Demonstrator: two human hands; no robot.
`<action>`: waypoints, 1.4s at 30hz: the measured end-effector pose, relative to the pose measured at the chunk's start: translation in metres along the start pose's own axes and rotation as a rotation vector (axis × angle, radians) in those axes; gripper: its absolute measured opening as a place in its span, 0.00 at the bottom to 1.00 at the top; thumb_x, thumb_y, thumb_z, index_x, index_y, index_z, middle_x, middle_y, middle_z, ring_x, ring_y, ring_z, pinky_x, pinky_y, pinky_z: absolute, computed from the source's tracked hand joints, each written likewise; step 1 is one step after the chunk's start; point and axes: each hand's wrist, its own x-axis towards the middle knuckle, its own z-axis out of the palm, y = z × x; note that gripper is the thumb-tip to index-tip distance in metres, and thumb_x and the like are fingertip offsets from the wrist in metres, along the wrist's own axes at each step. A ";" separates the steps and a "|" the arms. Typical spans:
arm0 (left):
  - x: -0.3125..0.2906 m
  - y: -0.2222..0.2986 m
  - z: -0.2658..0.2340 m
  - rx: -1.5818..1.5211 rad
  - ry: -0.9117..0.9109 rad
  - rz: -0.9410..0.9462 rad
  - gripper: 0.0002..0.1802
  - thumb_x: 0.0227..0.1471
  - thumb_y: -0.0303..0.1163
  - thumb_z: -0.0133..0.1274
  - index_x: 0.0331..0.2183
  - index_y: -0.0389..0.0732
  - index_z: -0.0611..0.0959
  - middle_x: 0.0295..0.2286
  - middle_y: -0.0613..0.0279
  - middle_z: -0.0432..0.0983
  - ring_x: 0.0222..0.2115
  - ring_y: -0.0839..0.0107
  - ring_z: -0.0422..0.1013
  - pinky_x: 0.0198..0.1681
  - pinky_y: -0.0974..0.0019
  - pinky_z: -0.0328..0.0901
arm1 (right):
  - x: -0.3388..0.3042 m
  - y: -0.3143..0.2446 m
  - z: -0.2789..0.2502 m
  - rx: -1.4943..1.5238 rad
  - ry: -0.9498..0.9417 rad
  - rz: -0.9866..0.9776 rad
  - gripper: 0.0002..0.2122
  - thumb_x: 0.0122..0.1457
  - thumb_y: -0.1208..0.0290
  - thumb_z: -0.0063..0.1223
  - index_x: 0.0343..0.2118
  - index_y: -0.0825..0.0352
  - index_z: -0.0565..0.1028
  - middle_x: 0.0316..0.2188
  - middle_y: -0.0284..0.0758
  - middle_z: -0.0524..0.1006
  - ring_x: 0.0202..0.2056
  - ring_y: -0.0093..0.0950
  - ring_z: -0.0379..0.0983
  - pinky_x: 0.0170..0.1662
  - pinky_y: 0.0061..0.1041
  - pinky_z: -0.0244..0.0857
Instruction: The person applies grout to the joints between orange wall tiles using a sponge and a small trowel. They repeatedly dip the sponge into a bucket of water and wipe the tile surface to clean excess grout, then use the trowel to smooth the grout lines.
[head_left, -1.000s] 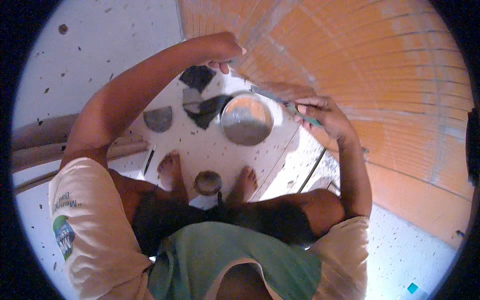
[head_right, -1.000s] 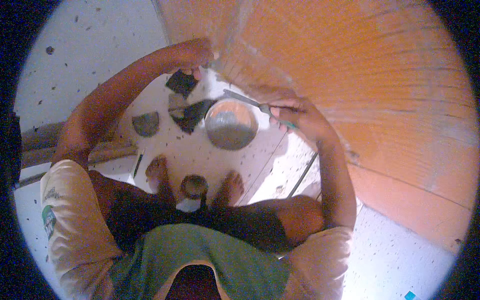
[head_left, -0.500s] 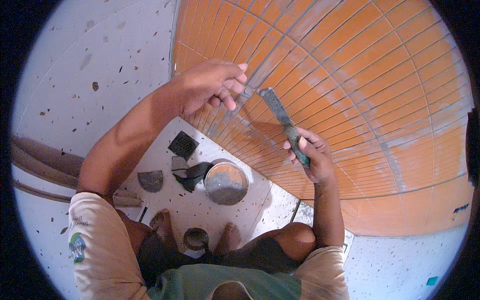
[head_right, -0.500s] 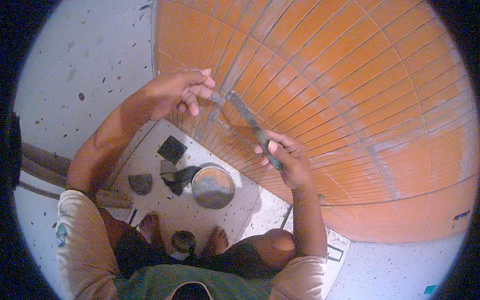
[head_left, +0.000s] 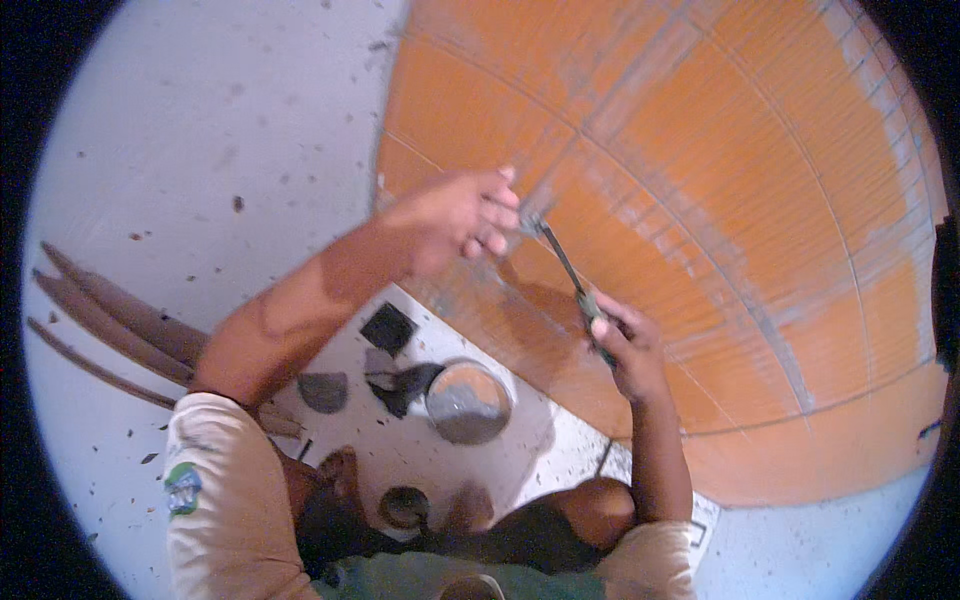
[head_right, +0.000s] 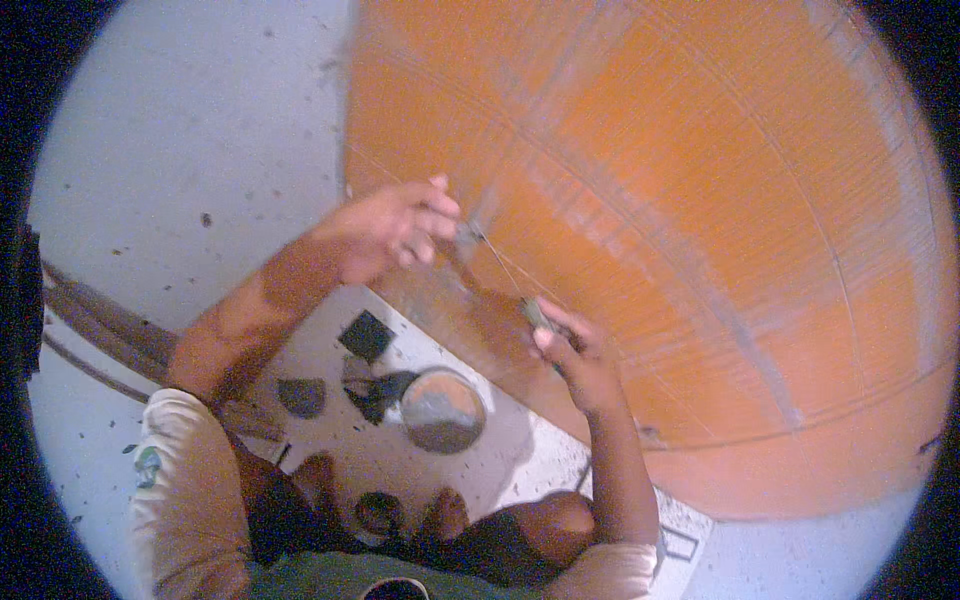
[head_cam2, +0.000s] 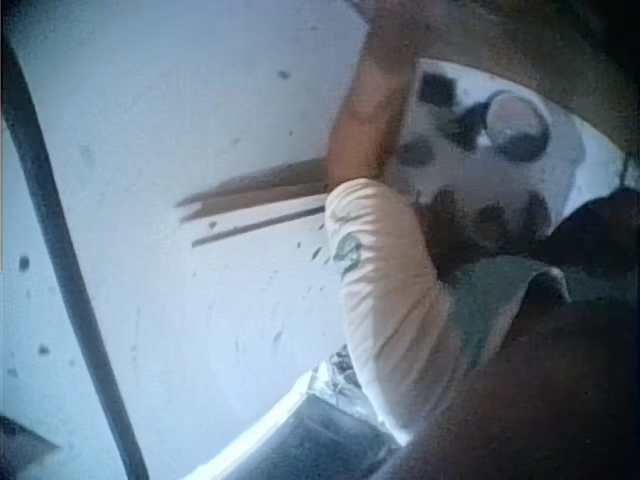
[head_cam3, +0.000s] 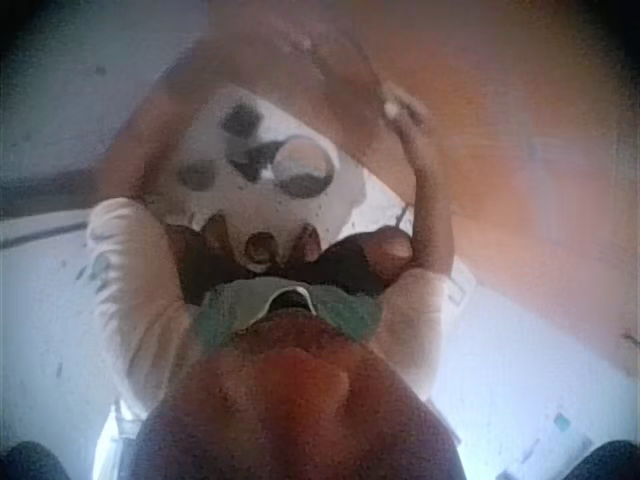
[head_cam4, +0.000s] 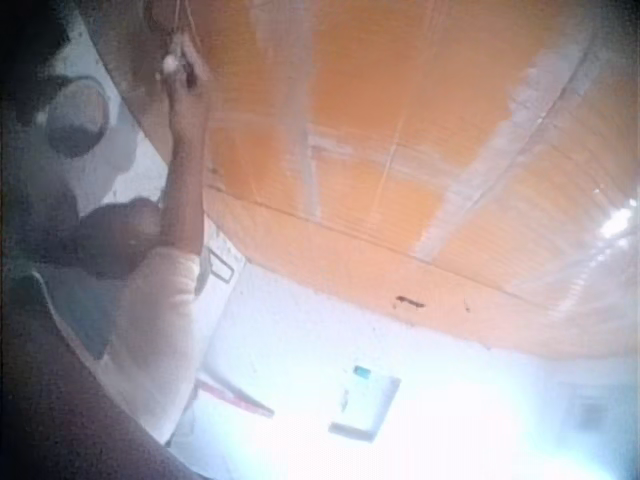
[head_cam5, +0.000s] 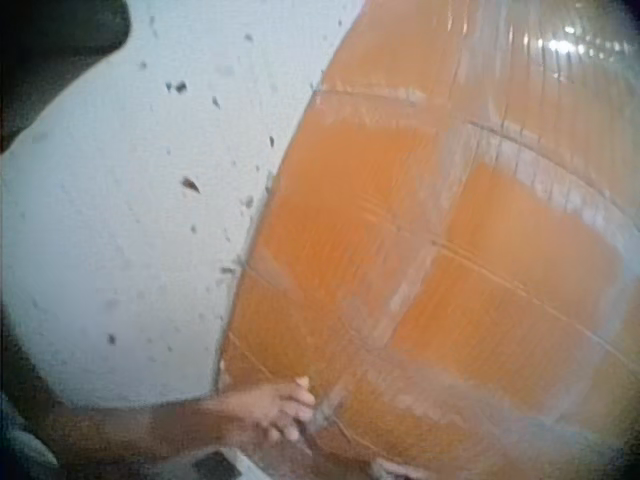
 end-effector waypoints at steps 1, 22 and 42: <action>0.004 -0.001 0.004 -0.008 0.017 -0.019 0.23 0.59 0.52 0.46 0.42 0.42 0.73 0.31 0.64 0.76 0.19 0.77 0.68 0.20 0.74 0.59 | -0.001 0.001 0.000 0.016 0.035 0.045 0.21 0.56 0.68 0.60 0.52 0.68 0.74 0.34 0.33 0.78 0.31 0.21 0.71 0.33 0.20 0.65; -0.048 0.167 0.005 1.573 0.912 1.169 0.24 0.48 0.22 0.48 0.49 0.36 0.64 0.53 0.41 0.63 0.43 0.43 0.71 0.43 0.47 0.68 | 0.015 -0.018 0.017 -0.196 -0.073 -0.153 0.17 0.53 0.72 0.64 0.46 0.70 0.78 0.41 0.36 0.80 0.39 0.22 0.74 0.44 0.22 0.67; -0.032 0.297 0.024 1.954 1.141 1.005 0.37 0.49 0.24 0.45 0.61 0.39 0.55 0.46 0.40 0.72 0.40 0.41 0.73 0.43 0.45 0.66 | 0.033 -0.011 0.022 -0.126 -0.241 -0.238 0.20 0.52 0.69 0.65 0.47 0.70 0.77 0.42 0.42 0.80 0.44 0.25 0.75 0.50 0.24 0.67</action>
